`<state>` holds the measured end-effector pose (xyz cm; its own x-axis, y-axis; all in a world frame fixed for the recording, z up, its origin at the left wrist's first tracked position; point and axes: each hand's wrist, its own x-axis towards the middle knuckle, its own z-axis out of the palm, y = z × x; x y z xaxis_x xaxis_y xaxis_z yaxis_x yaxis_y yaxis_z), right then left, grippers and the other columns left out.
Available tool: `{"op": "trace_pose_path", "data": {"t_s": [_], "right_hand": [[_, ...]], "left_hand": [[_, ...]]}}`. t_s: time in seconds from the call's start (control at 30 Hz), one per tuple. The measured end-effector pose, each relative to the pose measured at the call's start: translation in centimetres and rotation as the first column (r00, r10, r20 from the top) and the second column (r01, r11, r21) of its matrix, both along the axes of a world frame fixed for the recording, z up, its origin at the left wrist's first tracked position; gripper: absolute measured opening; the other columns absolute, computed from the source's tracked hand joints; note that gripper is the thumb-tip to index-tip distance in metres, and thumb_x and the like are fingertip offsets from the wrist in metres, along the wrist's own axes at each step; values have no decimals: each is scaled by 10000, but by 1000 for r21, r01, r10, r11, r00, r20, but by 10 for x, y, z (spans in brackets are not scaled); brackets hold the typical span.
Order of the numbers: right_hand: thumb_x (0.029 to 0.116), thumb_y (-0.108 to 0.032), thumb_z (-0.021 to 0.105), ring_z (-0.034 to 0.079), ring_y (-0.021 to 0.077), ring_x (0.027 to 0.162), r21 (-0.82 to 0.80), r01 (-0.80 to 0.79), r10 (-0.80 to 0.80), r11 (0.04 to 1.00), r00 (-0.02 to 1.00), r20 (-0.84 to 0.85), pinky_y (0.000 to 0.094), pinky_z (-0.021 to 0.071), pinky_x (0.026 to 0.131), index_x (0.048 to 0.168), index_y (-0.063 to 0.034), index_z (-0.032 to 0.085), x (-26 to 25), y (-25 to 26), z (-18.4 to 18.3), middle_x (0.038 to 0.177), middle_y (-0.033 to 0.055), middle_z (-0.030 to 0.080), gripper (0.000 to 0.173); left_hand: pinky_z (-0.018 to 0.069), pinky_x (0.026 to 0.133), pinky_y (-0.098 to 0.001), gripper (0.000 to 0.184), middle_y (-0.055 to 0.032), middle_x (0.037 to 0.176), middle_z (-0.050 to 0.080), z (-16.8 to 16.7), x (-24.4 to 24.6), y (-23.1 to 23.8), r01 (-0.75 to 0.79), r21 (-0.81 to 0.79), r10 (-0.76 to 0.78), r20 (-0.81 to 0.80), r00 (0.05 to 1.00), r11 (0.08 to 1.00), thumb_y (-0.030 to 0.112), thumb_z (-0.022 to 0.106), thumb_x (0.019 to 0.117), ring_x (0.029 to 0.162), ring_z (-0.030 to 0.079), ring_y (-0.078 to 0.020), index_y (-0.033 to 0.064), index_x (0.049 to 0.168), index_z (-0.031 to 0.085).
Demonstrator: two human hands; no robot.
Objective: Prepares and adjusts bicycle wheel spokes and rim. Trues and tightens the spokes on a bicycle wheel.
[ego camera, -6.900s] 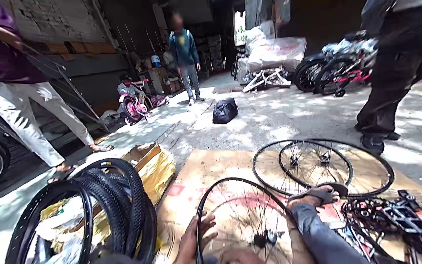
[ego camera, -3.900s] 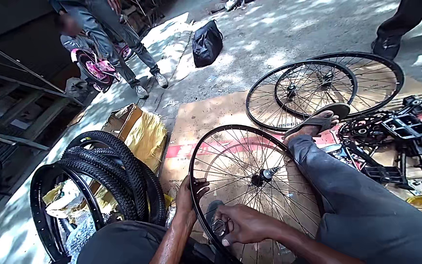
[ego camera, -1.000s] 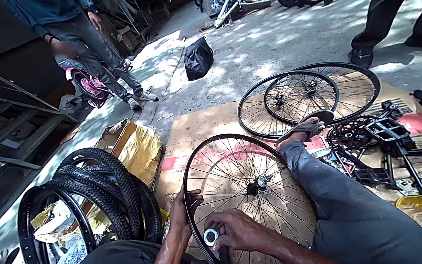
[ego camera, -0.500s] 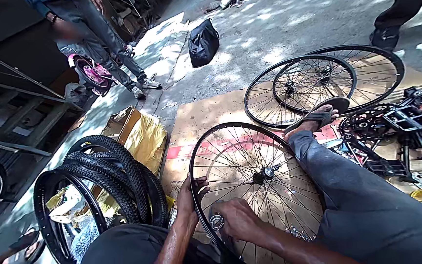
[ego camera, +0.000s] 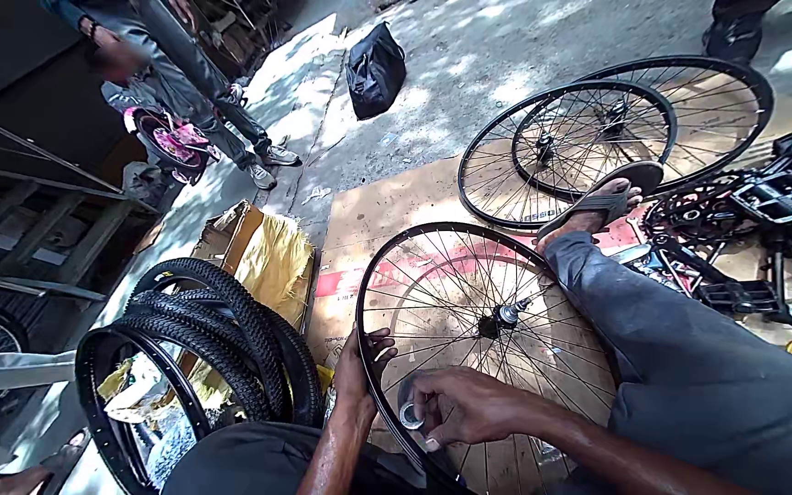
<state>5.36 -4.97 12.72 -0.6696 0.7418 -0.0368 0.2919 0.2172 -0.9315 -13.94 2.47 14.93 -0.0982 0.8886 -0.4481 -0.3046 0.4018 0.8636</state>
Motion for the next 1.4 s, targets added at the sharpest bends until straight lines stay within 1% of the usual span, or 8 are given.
{"op": "trace_pose_path", "data": {"t_s": [0.2,0.4,0.57,0.77,0.9,1.03,1.27,1.4], "right_hand": [[889,-150,670,700,342,857,221,183,-244,958,924,295,574,537,753,1099,-117,653,-37,-7,-5,881,126,703,213],[915,-319,784,677,170,967,-80,65,-68,995,997,-32,406,550,905,1133,-92,691,1,0,0,1097,50,705,328],[874,-169,689,697,338,867,222,150,-217,963,922,319,573,528,777,1120,-127,652,-36,-6,-5,890,121,707,252],[918,-297,775,670,162,968,-53,80,-81,995,996,-23,394,545,905,1114,-96,698,-2,-1,-2,1091,44,703,291],[870,-115,672,699,316,838,248,216,-281,944,922,267,539,540,744,1110,-114,645,-38,-9,-7,880,112,701,241],[931,-321,749,675,267,927,79,-15,6,997,994,110,519,510,906,1246,-112,626,-10,1,-1,1008,97,706,398],[892,-110,655,701,331,826,247,215,-277,945,926,255,556,543,730,1096,-111,652,-37,-7,-8,851,120,696,205],[921,-308,761,686,252,908,62,-3,-1,998,997,72,507,532,866,1206,-106,644,-8,3,-3,999,86,716,368]], "left_hand": [[591,730,-397,469,-143,878,721,1,2,-1,-15,5,15,6,1000,1000,370,351,1108,767,711,-253,31,929,623],[594,718,-388,464,-148,904,725,1,2,-1,-8,-7,8,7,1000,1000,377,357,1106,771,713,-249,35,943,624],[593,704,-379,456,-150,891,721,0,2,-1,-19,-5,19,11,1000,1000,378,360,1103,754,711,-248,39,938,617],[590,693,-364,453,-132,905,728,1,1,-2,-3,-6,3,8,1000,1000,393,369,1101,757,711,-237,54,942,624],[592,699,-371,470,-148,901,725,2,3,-1,-10,-3,10,19,1000,1000,400,359,1105,754,712,-245,46,937,619],[596,717,-388,467,-134,890,723,-1,0,-1,-3,2,3,-8,1000,1000,385,336,1111,765,715,-245,47,935,606],[592,724,-384,452,-127,891,720,1,2,-1,6,12,-6,6,1000,1000,393,353,1107,770,712,-239,67,920,604],[596,724,-393,425,-120,875,716,-1,0,-1,8,9,-8,-3,1000,1000,362,349,1107,762,713,-239,69,925,597]]}}
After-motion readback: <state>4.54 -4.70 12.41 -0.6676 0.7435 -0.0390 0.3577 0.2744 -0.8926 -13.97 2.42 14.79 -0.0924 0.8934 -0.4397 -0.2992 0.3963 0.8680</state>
